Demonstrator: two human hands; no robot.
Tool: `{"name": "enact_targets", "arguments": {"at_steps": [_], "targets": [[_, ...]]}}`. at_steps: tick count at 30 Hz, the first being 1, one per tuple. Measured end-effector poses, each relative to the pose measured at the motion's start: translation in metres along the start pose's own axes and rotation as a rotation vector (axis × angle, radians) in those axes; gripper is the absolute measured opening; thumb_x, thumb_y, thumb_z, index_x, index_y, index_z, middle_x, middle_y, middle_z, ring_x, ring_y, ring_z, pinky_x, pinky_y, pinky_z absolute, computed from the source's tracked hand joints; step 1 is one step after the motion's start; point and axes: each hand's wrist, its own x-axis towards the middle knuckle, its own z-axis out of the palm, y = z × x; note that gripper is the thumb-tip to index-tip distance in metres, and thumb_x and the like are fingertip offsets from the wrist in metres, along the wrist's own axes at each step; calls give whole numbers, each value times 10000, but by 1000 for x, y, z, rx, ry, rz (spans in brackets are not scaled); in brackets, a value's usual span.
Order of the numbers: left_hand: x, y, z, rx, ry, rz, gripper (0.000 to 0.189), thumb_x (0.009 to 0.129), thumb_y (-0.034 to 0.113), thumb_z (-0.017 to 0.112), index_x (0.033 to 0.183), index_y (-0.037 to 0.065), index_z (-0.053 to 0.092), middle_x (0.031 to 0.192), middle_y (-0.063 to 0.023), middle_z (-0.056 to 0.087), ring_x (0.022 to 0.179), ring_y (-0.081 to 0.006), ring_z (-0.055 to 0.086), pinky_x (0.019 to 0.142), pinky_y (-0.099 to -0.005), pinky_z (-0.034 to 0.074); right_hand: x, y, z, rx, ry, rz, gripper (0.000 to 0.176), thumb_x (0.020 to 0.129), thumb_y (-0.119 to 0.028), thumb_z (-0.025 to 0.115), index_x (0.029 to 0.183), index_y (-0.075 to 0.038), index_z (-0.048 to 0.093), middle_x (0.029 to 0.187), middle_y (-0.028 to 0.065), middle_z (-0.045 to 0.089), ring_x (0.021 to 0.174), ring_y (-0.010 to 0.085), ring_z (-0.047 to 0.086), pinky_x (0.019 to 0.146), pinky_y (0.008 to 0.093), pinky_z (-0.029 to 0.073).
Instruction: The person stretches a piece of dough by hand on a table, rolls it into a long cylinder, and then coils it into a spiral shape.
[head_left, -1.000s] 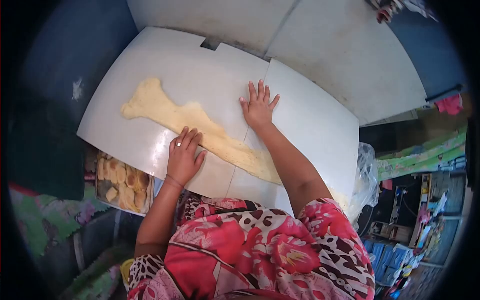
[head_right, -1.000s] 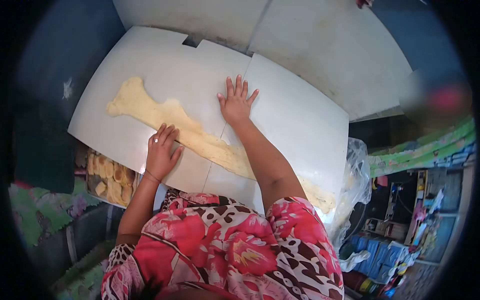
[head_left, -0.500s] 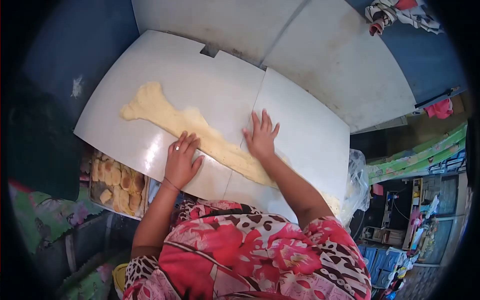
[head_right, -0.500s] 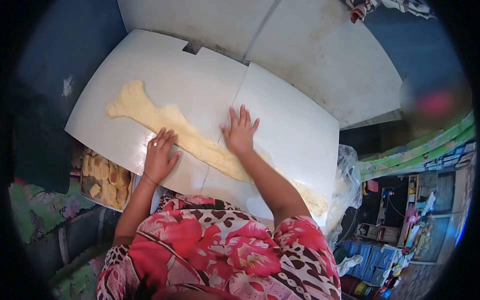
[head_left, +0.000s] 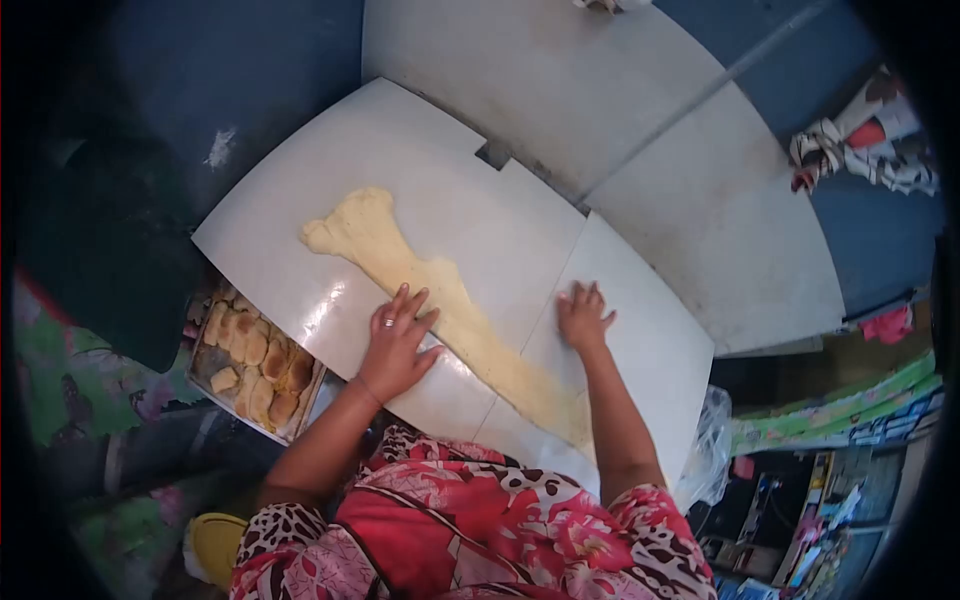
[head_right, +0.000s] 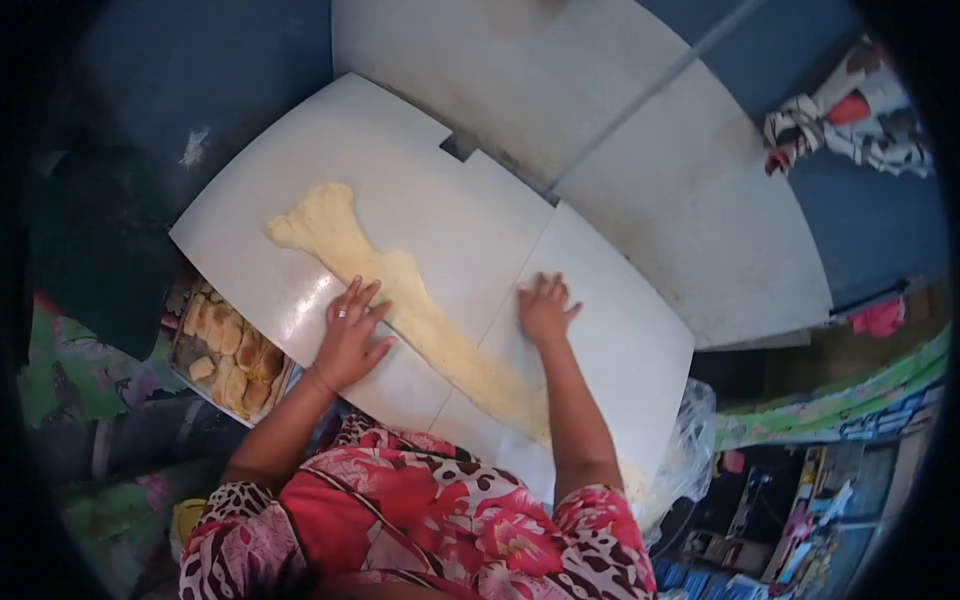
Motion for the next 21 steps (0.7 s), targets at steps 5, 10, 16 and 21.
{"name": "enact_targets", "arguments": {"at_steps": [5,10,16,21], "targets": [[30,-58,-21,126,111,-107,567,851,357,643,1283,10,523,1404,-154,437,1374,-328,312,1093,-481,231,1,-159,-42,272,63,-379,663,938,-535,432,1477,-174,293,1552,166,186,1422,316,195,1092,638,109],[38,-78,-16,205,70,-210,562,863,379,627,1290,30,518,1382,-137,464,1364,-299,339,1090,-464,250,32,-275,8,235,173,-618,625,965,-466,391,1493,-168,241,1567,128,166,1415,324,209,1087,656,93],[38,-74,-20,171,58,-239,553,865,394,620,1276,36,534,1374,-128,476,1356,-296,354,1091,-458,244,76,-300,18,-147,312,-765,536,995,-394,327,1487,-191,273,1566,74,200,1421,310,212,1087,679,37],[39,-77,-17,184,73,-224,549,860,387,628,1272,35,535,1369,-129,480,1344,-294,366,1077,-454,254,69,-282,24,110,105,-689,511,1002,-357,321,1491,-228,254,1568,73,199,1420,301,225,1095,670,47]]}}
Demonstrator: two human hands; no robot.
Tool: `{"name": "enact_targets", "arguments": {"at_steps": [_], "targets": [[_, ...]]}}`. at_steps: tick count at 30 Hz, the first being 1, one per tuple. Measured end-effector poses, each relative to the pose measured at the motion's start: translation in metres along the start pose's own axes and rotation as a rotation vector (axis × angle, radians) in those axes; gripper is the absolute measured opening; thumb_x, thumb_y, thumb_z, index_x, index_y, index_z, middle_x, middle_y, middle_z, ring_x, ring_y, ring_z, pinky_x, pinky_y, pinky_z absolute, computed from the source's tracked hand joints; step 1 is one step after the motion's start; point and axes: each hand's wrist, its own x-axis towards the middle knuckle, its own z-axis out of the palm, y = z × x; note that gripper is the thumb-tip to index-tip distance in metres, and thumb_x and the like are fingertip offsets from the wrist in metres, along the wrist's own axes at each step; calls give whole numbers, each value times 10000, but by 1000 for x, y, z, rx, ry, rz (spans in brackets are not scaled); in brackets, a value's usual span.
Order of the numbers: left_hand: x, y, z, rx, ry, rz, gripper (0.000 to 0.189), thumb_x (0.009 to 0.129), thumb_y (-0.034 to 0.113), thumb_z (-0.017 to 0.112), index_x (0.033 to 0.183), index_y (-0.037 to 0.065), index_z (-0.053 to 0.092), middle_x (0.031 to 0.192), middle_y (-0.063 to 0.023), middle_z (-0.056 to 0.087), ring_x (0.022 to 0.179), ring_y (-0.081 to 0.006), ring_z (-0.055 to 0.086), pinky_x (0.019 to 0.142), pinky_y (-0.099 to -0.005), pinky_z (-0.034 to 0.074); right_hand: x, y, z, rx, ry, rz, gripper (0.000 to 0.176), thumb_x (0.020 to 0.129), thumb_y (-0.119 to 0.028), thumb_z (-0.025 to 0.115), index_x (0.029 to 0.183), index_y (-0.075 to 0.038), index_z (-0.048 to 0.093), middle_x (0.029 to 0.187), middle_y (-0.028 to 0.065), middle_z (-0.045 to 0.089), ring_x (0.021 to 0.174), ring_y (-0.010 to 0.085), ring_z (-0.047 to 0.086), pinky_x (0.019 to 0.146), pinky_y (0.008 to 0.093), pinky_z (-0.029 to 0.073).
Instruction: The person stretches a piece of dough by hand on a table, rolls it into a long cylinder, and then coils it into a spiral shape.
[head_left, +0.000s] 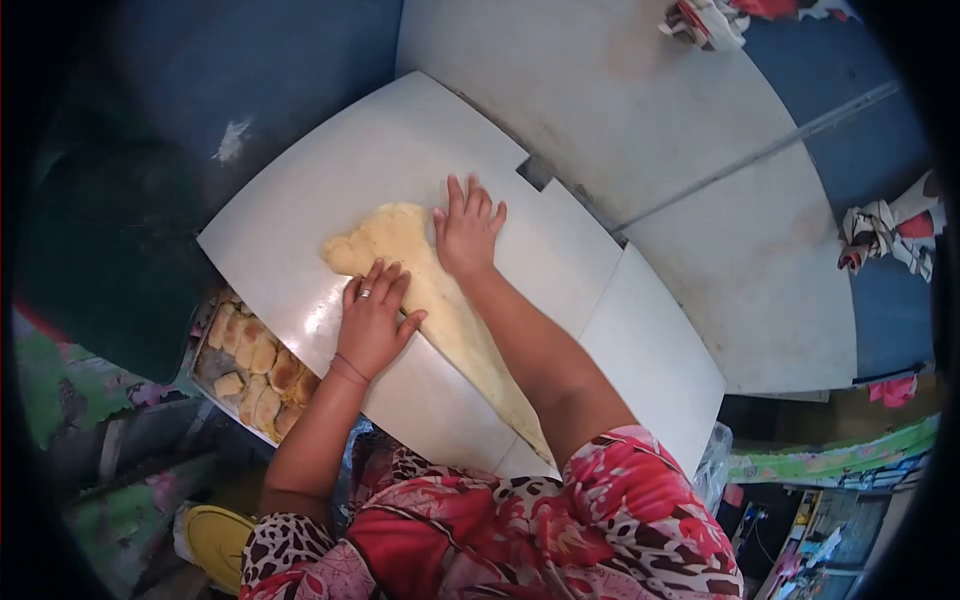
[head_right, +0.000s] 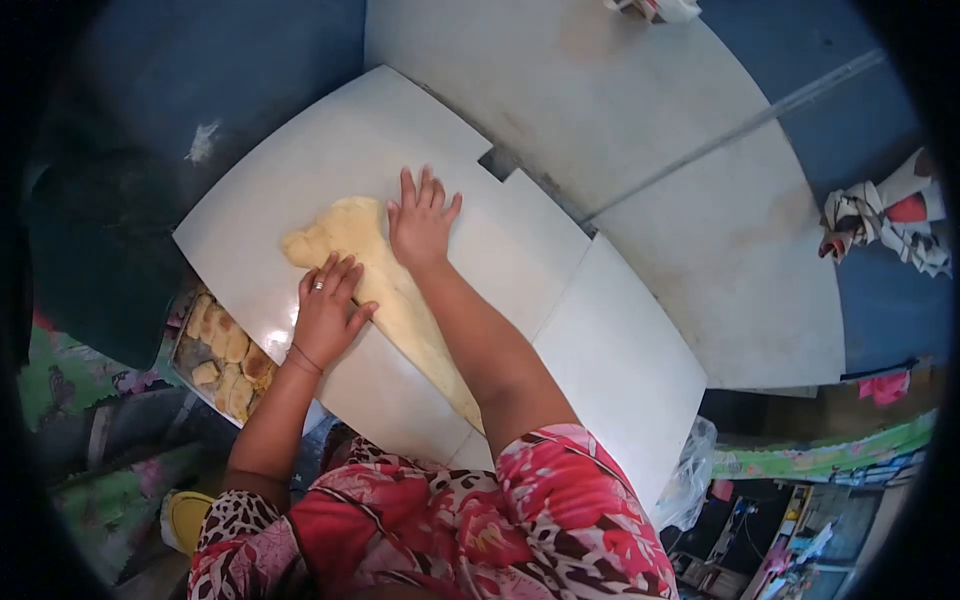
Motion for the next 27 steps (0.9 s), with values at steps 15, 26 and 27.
{"name": "enact_targets", "arguments": {"at_steps": [15,26,27], "targets": [[2,-8,4,-125,83,-12,504,847,328,656,1229,16,554,1362,-198,459,1311,-335,388,1042,-475,277,-139,75,-35,535,141,153,587,973,-424,422,1469,-138,290,1518,228,216,1383,377,254,1108,572,170],[-29,36,24,198,60,160,710,867,411,600,1443,71,362,1545,-196,198,1434,-382,154,1132,-510,155,-495,208,-143,83,-137,964,675,881,-436,576,1452,-166,336,1537,169,213,1423,344,186,1119,610,125],[-43,57,30,215,48,215,744,865,453,584,1457,78,334,1552,-201,171,1436,-394,132,1140,-518,132,-519,215,-145,66,-125,1033,678,879,-435,578,1452,-165,336,1537,171,211,1422,349,186,1115,618,124]]}}
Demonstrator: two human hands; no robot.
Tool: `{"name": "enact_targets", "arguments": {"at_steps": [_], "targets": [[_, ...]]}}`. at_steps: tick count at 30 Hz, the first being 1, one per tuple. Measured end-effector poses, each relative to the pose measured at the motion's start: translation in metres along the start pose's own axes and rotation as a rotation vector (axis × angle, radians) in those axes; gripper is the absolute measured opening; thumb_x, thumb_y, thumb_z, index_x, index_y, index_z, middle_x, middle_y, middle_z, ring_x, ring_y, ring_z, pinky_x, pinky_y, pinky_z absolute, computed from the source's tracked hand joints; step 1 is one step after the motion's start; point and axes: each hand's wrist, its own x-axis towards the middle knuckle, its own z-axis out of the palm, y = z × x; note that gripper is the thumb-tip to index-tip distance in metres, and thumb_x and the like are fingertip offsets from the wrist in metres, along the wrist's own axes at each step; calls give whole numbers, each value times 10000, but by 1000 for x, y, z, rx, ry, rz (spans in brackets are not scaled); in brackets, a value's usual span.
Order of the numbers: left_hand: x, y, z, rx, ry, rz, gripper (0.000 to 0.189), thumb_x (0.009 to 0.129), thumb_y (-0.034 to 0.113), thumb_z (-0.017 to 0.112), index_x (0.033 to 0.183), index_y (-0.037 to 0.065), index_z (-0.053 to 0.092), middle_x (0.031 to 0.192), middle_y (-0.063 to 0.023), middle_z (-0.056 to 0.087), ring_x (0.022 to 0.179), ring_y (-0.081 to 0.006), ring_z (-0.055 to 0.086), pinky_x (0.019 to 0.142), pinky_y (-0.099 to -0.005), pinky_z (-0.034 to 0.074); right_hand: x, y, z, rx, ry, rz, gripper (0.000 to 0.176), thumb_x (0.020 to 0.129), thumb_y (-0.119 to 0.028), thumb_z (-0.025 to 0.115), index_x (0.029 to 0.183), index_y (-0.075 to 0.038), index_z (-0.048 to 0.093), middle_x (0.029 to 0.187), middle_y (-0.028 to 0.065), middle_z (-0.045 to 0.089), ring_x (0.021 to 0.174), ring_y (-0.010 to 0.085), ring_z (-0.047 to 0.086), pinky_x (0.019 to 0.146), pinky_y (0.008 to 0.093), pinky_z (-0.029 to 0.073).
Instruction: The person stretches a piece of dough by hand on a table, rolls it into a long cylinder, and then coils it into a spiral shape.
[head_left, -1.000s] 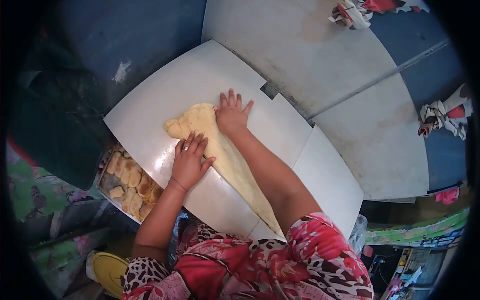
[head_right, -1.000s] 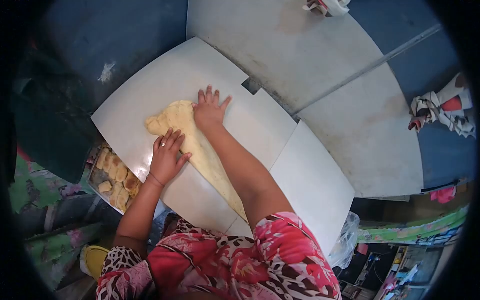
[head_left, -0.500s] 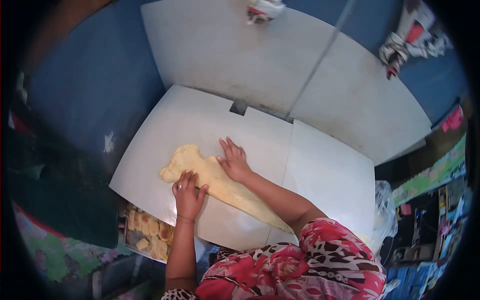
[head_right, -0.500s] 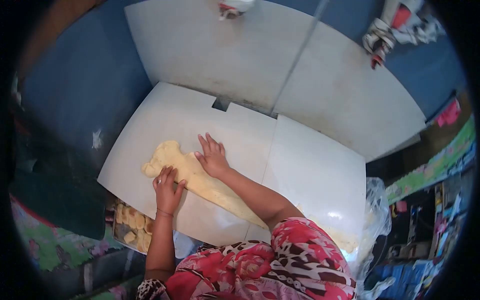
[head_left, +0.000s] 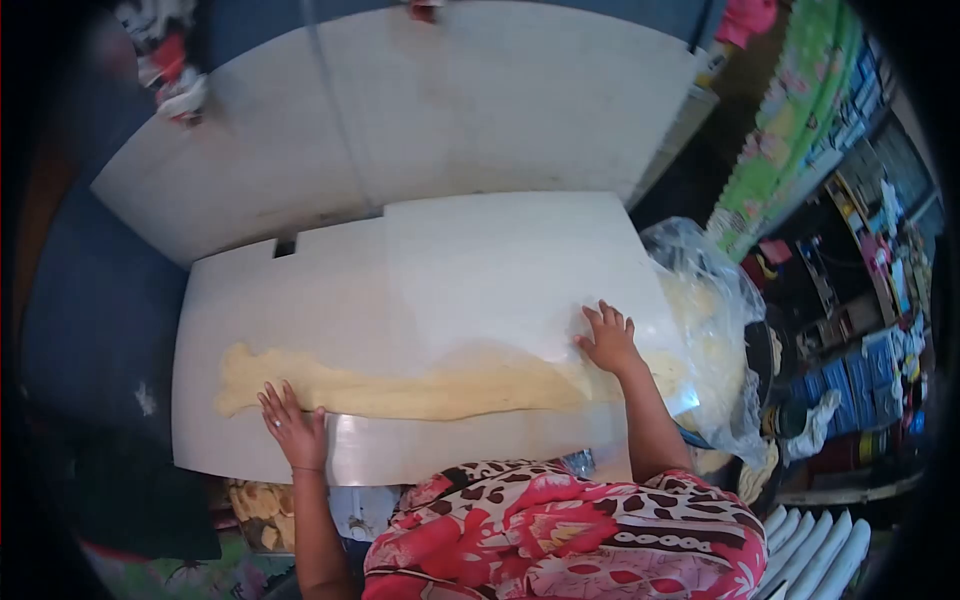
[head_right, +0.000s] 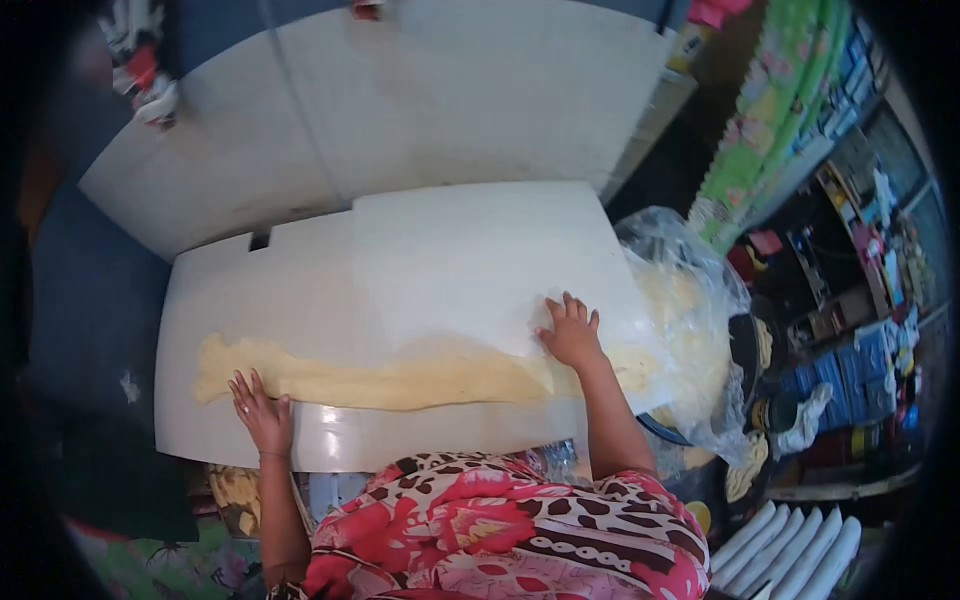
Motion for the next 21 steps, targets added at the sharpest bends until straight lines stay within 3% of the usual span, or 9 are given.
{"name": "enact_targets", "arguments": {"at_steps": [3,5,7,8,10,13,17,19,21], "targets": [[-29,81,7,-8,-63,125,800,865,536,542,1480,91,287,1559,-212,133,1438,-417,93,1148,-538,90,-9,54,-11,-7,-17,84,685,881,-433,581,1455,-162,324,1538,179,202,1415,365,192,1101,641,123],[-49,137,11,-65,-124,272,810,872,547,529,1493,102,260,1565,-208,110,1438,-430,68,1149,-552,58,-12,76,-29,-28,187,71,696,880,-405,601,1464,-171,303,1538,182,200,1413,367,196,1089,645,138],[-66,193,15,-93,-160,361,799,877,517,542,1497,106,250,1570,-197,100,1438,-432,60,1149,-554,45,-13,85,-55,103,611,-30,736,867,-370,632,1468,-130,283,1530,192,207,1412,368,196,1091,634,128],[-74,219,19,-116,-197,442,817,867,546,540,1497,111,253,1570,-197,103,1440,-430,58,1146,-563,41,-14,88,-70,109,603,-27,736,867,-370,632,1468,-130,283,1530,192,207,1412,368,196,1091,634,128],[-84,268,22,-135,-238,523,835,857,574,539,1496,117,257,1570,-197,107,1441,-428,56,1143,-571,37,-14,95,-92,401,1168,-262,760,864,-337,646,1466,-71,267,1520,204,220,1407,371,202,1097,622,95],[-93,329,26,-164,-320,640,852,838,598,549,1488,117,280,1565,-193,139,1443,-417,70,1145,-566,51,0,115,-74,384,1176,-438,777,870,-352,636,1462,-26,253,1509,214,244,1414,379,187,1106,614,52],[-100,399,25,-242,-386,753,819,841,580,560,1469,112,322,1544,-184,215,1439,-391,138,1151,-540,88,34,153,23,-115,439,-463,709,916,-459,514,1487,-125,258,1507,197,278,1424,348,203,1102,632,42],[-100,430,28,-303,-484,767,765,853,543,568,1448,109,360,1527,-174,259,1431,-383,171,1152,-531,103,62,169,8,-130,522,-492,695,921,-477,486,1489,-147,259,1515,181,273,1419,341,222,1098,645,41],[-104,459,31,-322,-442,781,731,857,523,576,1424,101,391,1508,-170,293,1423,-375,196,1151,-528,121,75,173,1,-135,608,-528,683,925,-496,458,1492,-169,260,1523,165,267,1413,333,242,1093,657,41]]}}
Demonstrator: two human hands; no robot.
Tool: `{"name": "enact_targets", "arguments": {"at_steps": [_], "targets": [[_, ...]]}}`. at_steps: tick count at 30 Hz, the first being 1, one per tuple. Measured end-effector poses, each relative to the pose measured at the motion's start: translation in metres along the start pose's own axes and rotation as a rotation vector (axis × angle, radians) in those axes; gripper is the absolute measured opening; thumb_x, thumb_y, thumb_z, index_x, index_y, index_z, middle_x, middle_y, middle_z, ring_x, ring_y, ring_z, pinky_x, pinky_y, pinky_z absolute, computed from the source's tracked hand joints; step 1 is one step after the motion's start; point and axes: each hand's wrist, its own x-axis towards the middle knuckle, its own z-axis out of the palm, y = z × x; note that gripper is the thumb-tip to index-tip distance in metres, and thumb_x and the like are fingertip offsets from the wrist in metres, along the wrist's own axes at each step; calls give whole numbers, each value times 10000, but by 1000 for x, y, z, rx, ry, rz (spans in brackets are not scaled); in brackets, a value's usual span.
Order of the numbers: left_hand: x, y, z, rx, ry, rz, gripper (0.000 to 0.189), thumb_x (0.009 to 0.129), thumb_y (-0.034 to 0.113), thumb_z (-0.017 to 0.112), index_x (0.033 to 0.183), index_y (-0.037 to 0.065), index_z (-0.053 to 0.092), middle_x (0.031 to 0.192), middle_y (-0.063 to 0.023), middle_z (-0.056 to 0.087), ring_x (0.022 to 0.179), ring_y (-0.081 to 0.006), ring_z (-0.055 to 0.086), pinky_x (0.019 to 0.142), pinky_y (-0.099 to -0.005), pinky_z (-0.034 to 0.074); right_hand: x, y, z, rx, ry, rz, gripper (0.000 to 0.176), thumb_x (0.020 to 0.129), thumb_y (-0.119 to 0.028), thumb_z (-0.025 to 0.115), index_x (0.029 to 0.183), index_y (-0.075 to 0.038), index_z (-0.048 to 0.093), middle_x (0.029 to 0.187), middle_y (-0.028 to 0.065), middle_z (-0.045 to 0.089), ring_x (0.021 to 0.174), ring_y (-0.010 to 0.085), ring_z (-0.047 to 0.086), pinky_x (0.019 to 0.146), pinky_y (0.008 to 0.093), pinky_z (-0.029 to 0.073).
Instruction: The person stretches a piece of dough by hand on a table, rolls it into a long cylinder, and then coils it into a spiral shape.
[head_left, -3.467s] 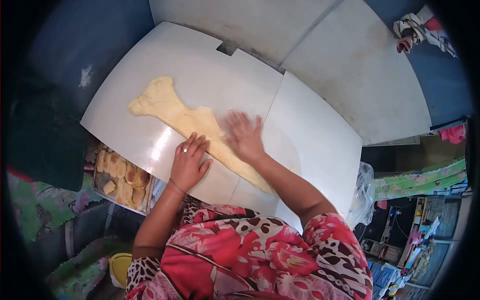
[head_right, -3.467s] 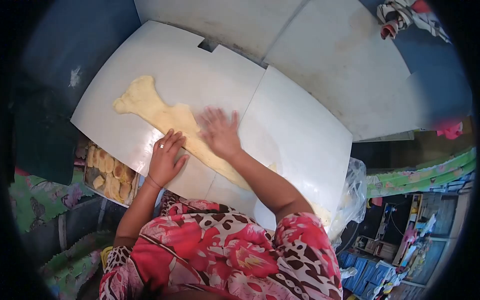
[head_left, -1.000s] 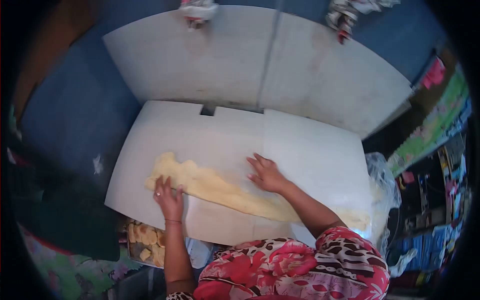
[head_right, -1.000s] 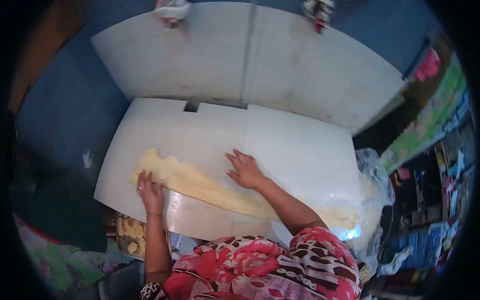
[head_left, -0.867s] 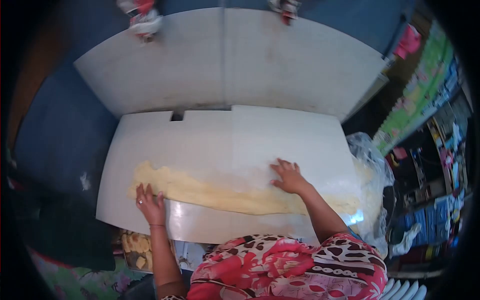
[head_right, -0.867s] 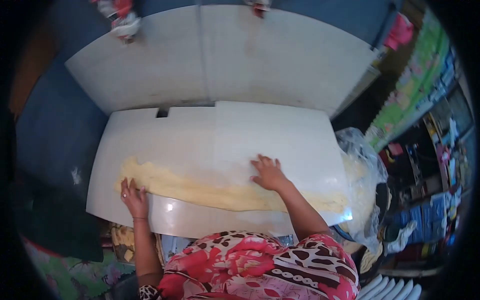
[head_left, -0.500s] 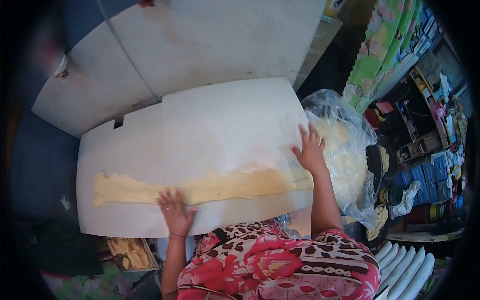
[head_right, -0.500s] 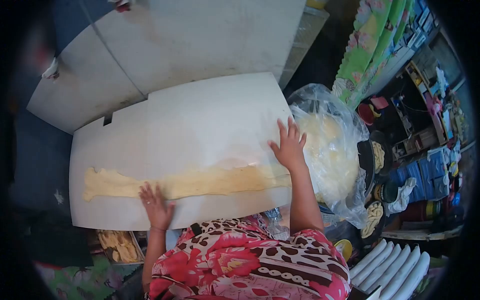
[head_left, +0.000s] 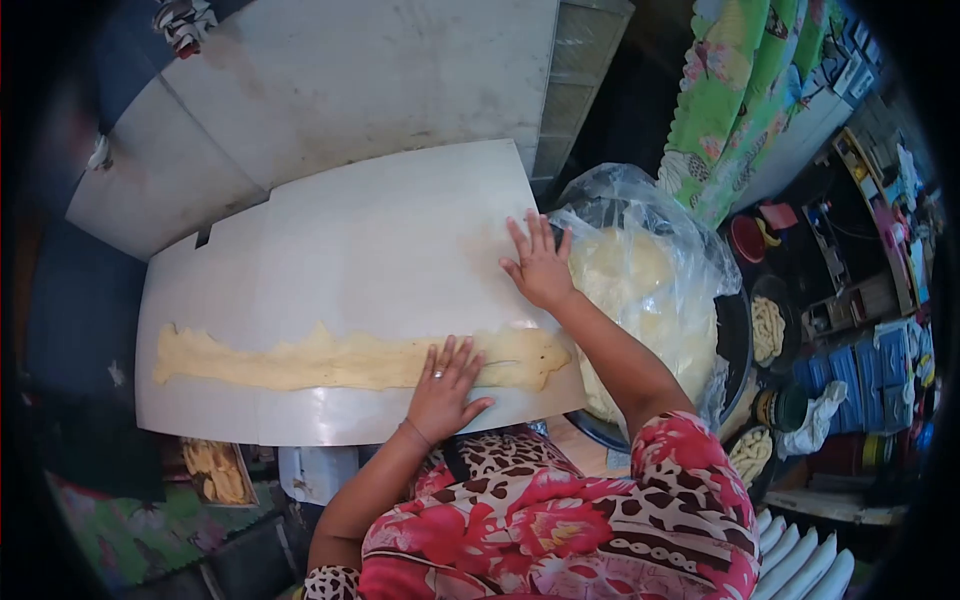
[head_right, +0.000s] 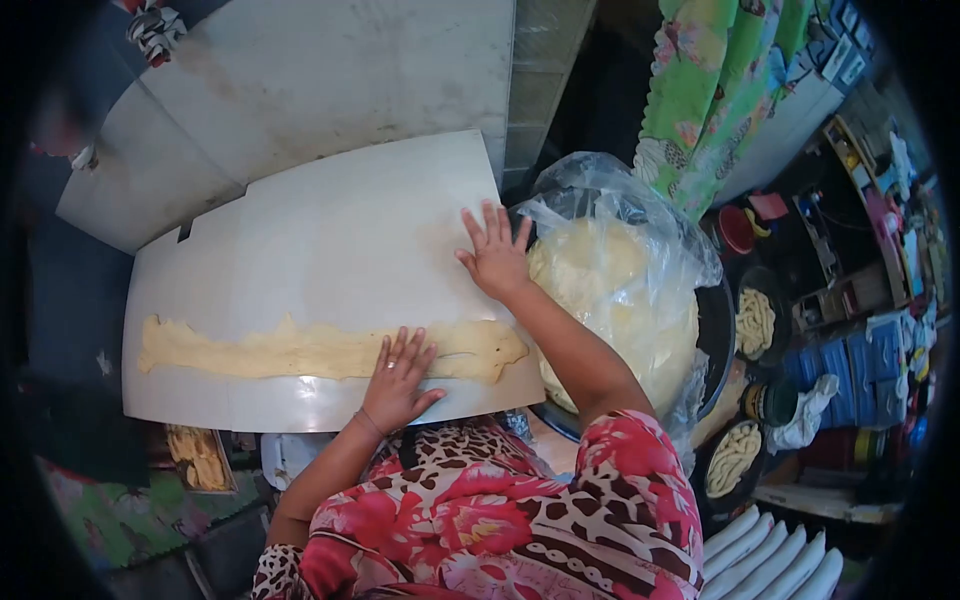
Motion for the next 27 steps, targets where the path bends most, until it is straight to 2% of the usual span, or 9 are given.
{"name": "enact_targets", "arguments": {"at_steps": [2,4,6,8,10,16,20,24,27], "targets": [[15,21,8,-3,30,14,696,860,502,583,1400,93,423,1489,-166,327,1416,-367,221,1150,-524,140,-8,-11,-10,192,81,154,693,920,-502,460,1493,-170,258,1531,145,262,1408,334,251,1084,671,41],[35,46,18,-76,19,112,651,858,473,599,1359,79,466,1442,-158,391,1396,-337,276,1145,-510,180,-28,-15,-12,116,2,-31,695,918,-486,476,1495,-169,253,1535,148,251,1404,337,253,1073,681,41],[51,67,27,-62,77,135,582,866,430,600,1315,73,503,1373,-142,462,1350,-310,355,1125,-479,246,-37,-11,3,105,14,152,695,927,-459,487,1496,-153,232,1545,170,197,1410,357,216,1088,653,66],[62,74,40,-44,25,169,517,868,397,599,1267,74,538,1300,-120,512,1290,-296,420,1096,-455,294,-29,10,5,-26,14,60,705,917,-479,495,1495,-165,239,1547,169,191,1409,356,213,1086,652,74],[68,74,45,-61,126,151,426,855,347,620,1184,80,582,1226,-99,549,1228,-273,471,1054,-433,341,-19,18,-4,193,-21,215,690,918,-445,519,1490,-173,246,1551,170,177,1409,354,206,1070,671,83],[68,71,47,-66,211,155,254,831,246,650,1038,103,618,1142,-70,580,1154,-236,516,996,-399,389,-107,34,-38,925,-141,223,477,848,-177,657,1292,-62,527,1378,248,426,1305,384,392,1050,435,353],[68,72,51,-24,240,144,236,829,217,637,1034,103,615,1101,-71,581,1138,-238,520,991,-394,392,-151,32,-66,948,-298,53,517,786,-108,704,1278,-78,549,1388,205,430,1298,367,399,1040,437,364],[69,70,48,45,200,154,255,824,249,642,1027,98,615,1104,-73,579,1143,-237,520,1002,-399,382,-159,27,-70,1073,-358,109,490,772,-110,703,1249,-110,590,1395,154,435,1295,355,405,1042,415,359],[65,77,37,-28,357,109,279,818,288,653,1017,96,618,1057,-72,579,1084,-233,535,969,-391,387,-146,27,-77,696,-334,23,418,781,-131,707,1193,-131,639,1346,122,479,1263,324,433,1022,386,364]]}}
